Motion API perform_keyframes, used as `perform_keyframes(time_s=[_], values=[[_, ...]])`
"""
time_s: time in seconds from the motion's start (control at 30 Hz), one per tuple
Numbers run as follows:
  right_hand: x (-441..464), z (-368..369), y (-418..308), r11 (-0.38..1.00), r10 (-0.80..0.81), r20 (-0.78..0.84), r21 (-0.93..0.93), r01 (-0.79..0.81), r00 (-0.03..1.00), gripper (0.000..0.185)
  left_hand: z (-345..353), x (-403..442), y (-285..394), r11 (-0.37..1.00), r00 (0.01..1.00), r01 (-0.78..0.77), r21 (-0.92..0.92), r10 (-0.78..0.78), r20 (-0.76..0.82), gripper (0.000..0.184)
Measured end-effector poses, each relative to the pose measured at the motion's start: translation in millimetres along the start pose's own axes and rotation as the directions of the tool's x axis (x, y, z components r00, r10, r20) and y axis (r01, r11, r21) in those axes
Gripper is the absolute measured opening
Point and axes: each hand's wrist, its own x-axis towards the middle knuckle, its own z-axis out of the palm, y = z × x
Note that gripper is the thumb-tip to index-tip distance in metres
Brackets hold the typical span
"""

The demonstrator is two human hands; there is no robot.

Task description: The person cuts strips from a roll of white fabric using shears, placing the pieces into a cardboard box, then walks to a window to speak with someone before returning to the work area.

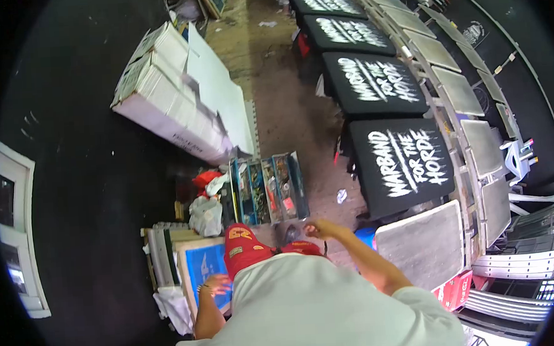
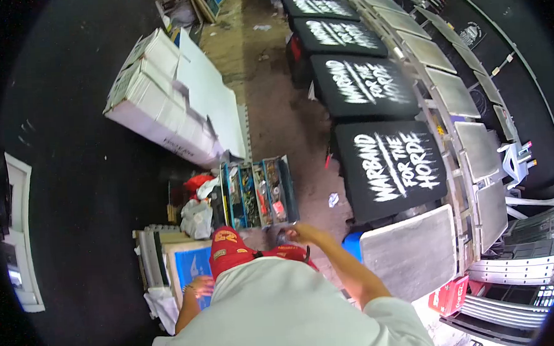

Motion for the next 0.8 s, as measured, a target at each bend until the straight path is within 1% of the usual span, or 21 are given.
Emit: perform_keyframes(time_s=[0.03, 0.07, 0.1, 0.17, 0.2, 0.27, 0.3, 0.33, 0.4, 0.43, 0.5, 0.53, 0.57, 0.6, 0.67, 0.7, 0.73, 0.8], values=[[-2.8, -2.6, 15.8, 0.996, 0.089, 0.009, 0.007, -0.089, 0.996, 0.028, 14.0, 27.5, -0.7, 0.982, 0.987, 0.16, -0.096, -0.16, 0.008, 0.032], [-4.0, -0.8, 34.8, 0.989, 0.119, -0.022, 0.092, -0.116, 0.993, 0.029, 29.6, 44.4, 4.8, 0.983, 0.983, 0.185, 0.02, -0.184, -0.014, 0.031], [-5.4, 0.9, 50.2, 0.975, 0.146, -0.049, 0.176, -0.136, 0.988, 0.03, 45.4, 56.3, 17.1, 0.963, 0.986, 0.162, 0.215, -0.152, -0.062, 0.03], [-10.6, -3.8, 57.6, 0.988, 0.132, -0.111, 0.097, -0.121, 0.985, 0.032, 68.0, 81.3, 52.2, 0.848, 0.989, 0.117, 0.517, -0.052, -0.137, 0.029], [-10.9, -7.5, 59.7, 0.986, 0.149, -0.101, 0.091, -0.14, 0.984, 0.033, 74.5, 92.5, 72.1, 0.782, 0.987, 0.091, 0.617, 0.011, -0.159, 0.028], [-10.7, -13.9, 56.1, 0.98, 0.188, -0.08, 0.079, -0.181, 0.979, 0.035, 81.2, 113.7, 114.1, 0.668, 0.976, 0.061, 0.742, 0.117, -0.186, 0.027], [-7.9, -16.4, 56.1, 0.976, 0.209, -0.071, 0.072, -0.204, 0.975, 0.036, 84.4, 119.2, 136.0, 0.629, 0.967, 0.056, 0.775, 0.16, -0.199, 0.026], [-5.4, -14.3, 62.9, 0.98, 0.194, -0.075, 0.068, -0.189, 0.978, 0.036, 85.7, 126.3, 157.7, 0.593, 0.956, 0.056, 0.803, 0.2, -0.213, 0.025], [3.0, -18.8, 74.9, 0.95, 0.246, -0.085, 0.221, -0.222, 0.965, 0.037, 84.9, 137.7, 200.6, 0.568, 0.938, 0.04, 0.822, 0.263, -0.227, 0.024], [8.5, -25.4, 79.1, 0.951, 0.241, -0.089, 0.222, -0.217, 0.966, 0.037, 84.3, 141.7, 217.6, 0.565, 0.936, 0.04, 0.824, 0.268, -0.23, 0.024], [12.6, -40.6, 72.3, 0.926, 0.244, -0.233, 0.345, -0.155, 0.941, 0.034, 71.3, 159.9, 256.1, 0.692, 0.958, -0.078, 0.718, 0.252, -0.14, 0.017], [20.2, -51.2, 73.0, 0.924, 0.244, -0.247, 0.352, -0.148, 0.938, 0.034, 63.4, 178.7, 280.1, 0.694, 0.985, -0.025, 0.72, 0.139, -0.099, 0.02], [26.1, -59.8, 74.7, 0.892, 0.287, -0.272, 0.425, -0.153, 0.918, 0.034, 49.6, 206.4, 301.7, 0.686, 0.998, 0.032, 0.727, 0.017, -0.06, 0.023], [36.4, -68.7, 80.1, 0.855, 0.329, -0.296, 0.495, -0.151, 0.896, 0.034, 61.3, 210.7, 324.4, 0.669, 0.998, 0.031, 0.742, 0.019, -0.059, 0.023], [70.6, -93.6, 97.4, 0.861, 0.325, -0.34, 0.493, -0.128, 0.883, 0.034, 98.4, 211.6, 370.2, 0.514, 0.986, 0.077, 0.854, 0.088, -0.142, 0.047], [91.3, -107.4, 104.0, 0.87, 0.324, -0.363, 0.477, -0.125, 0.874, 0.034, 111.2, 223.6, 396.2, 0.486, 0.985, 0.079, 0.87, 0.093, -0.142, 0.045], [112.4, -127.3, 104.7, 0.87, 0.332, -0.371, 0.476, -0.13, 0.867, 0.034, 115.7, 246.2, 420.4, 0.503, 0.987, 0.062, 0.862, 0.096, -0.127, 0.042], [164.0, -187.3, 107.7, 0.85, 0.399, -0.295, 0.474, -0.229, 0.868, 0.032, 122.8, 301.4, 475.1, 0.545, 0.991, 0.013, 0.839, 0.107, -0.085, 0.036]])
